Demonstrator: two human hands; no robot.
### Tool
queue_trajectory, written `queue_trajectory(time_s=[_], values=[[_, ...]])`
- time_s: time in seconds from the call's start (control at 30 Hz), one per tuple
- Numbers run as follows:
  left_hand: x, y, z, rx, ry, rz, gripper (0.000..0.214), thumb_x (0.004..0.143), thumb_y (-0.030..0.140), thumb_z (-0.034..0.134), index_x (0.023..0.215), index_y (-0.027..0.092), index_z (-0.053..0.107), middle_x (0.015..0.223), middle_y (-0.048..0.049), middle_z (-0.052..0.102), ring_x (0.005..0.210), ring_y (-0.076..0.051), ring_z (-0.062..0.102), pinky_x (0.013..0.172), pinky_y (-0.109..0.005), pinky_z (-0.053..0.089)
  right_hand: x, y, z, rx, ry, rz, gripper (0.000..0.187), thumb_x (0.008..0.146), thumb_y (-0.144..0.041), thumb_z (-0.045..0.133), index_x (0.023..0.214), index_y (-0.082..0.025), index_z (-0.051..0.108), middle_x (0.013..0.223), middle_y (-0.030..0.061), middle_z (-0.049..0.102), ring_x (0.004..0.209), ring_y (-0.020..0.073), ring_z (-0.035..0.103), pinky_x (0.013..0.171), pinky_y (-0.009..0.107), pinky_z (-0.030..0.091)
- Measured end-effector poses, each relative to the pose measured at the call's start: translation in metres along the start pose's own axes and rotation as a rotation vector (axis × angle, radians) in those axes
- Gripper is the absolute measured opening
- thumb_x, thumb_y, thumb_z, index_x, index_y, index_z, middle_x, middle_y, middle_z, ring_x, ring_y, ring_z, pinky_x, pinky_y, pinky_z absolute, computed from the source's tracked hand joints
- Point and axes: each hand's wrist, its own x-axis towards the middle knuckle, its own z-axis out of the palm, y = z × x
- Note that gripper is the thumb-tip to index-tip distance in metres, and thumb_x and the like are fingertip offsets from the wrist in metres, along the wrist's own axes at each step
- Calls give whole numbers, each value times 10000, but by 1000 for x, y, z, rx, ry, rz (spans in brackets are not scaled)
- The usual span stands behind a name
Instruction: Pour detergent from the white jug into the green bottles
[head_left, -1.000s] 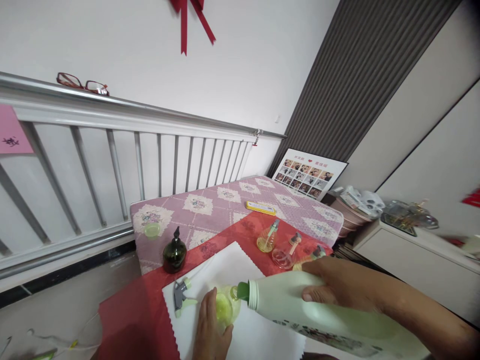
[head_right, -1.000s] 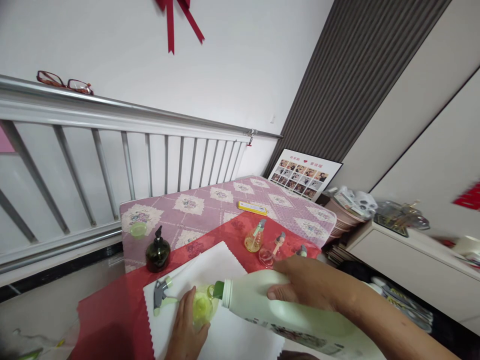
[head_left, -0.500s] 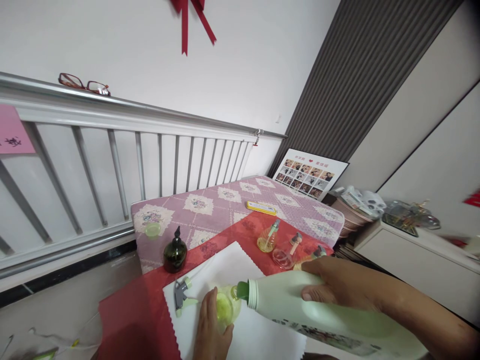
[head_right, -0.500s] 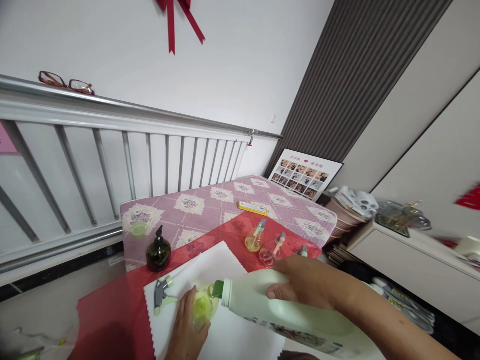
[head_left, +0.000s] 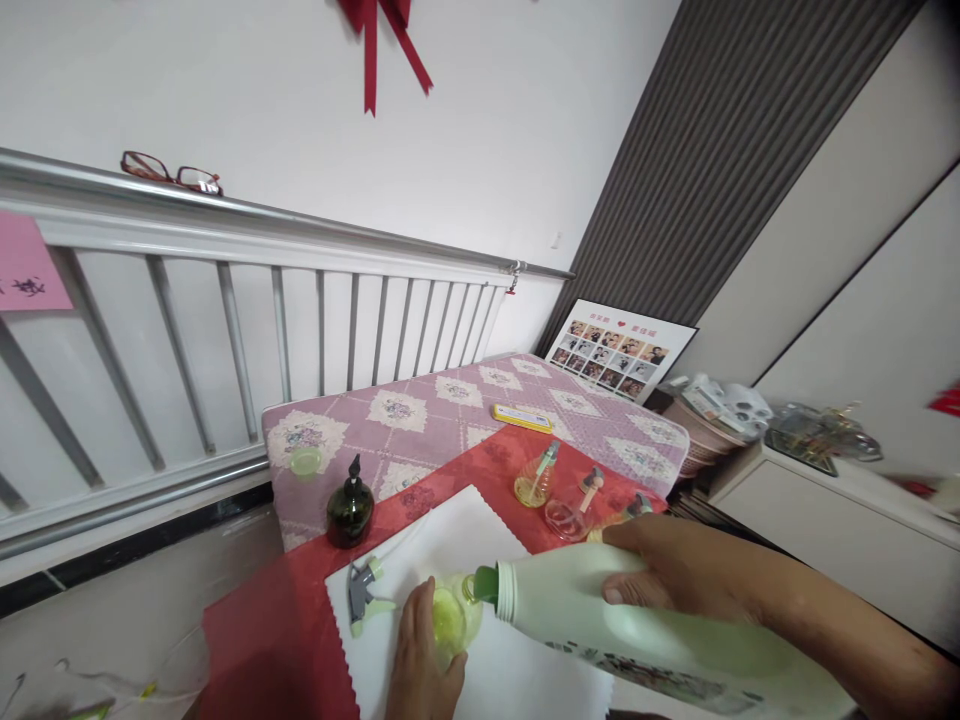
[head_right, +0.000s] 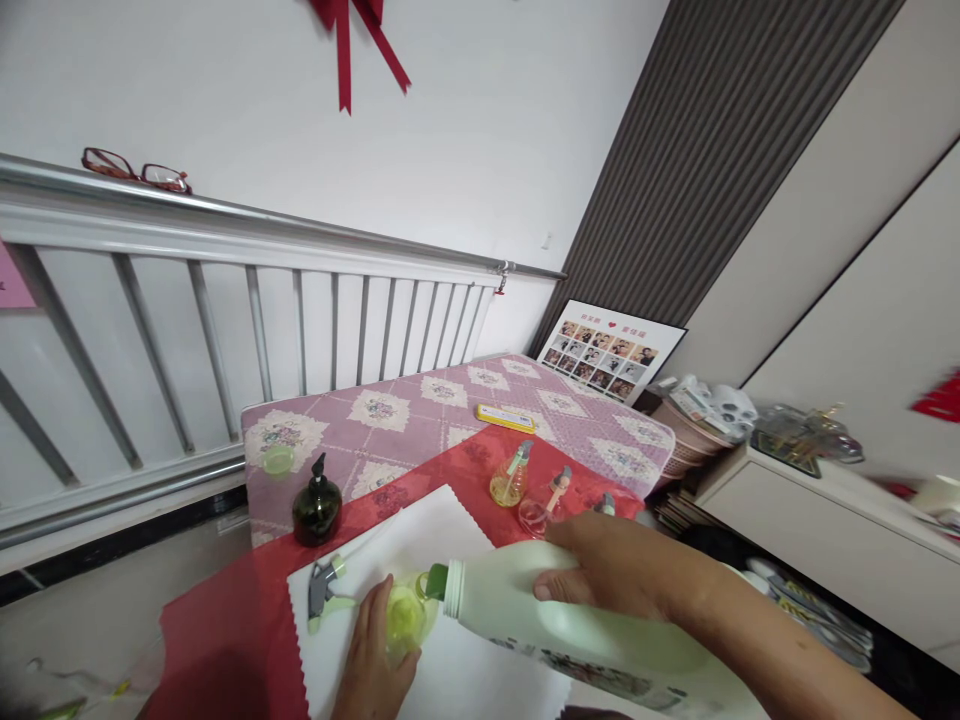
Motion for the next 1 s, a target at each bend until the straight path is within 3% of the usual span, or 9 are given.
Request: queue_trajectory(time_s=[0.6, 1.0], values=[[1, -1, 3, 7, 24, 4, 862, 683, 191, 525, 1466, 70, 187, 1560, -158, 311, 1458, -229, 275, 1219, -351, 252, 0, -2, -1, -12, -15, 14, 341, 823, -536, 536, 858, -210, 628, 956, 98, 724, 862, 290, 663, 678, 328, 442], [1, -1, 3, 3, 4, -10, 879, 692, 209, 516, 1480, 70, 155, 1575, -161, 261, 1469, -241, 251, 1224, -375, 244, -3, 0, 0, -16, 2, 5, 330, 828, -540, 525, 854, -227, 626, 957, 86, 724, 864, 284, 666, 675, 323, 450]])
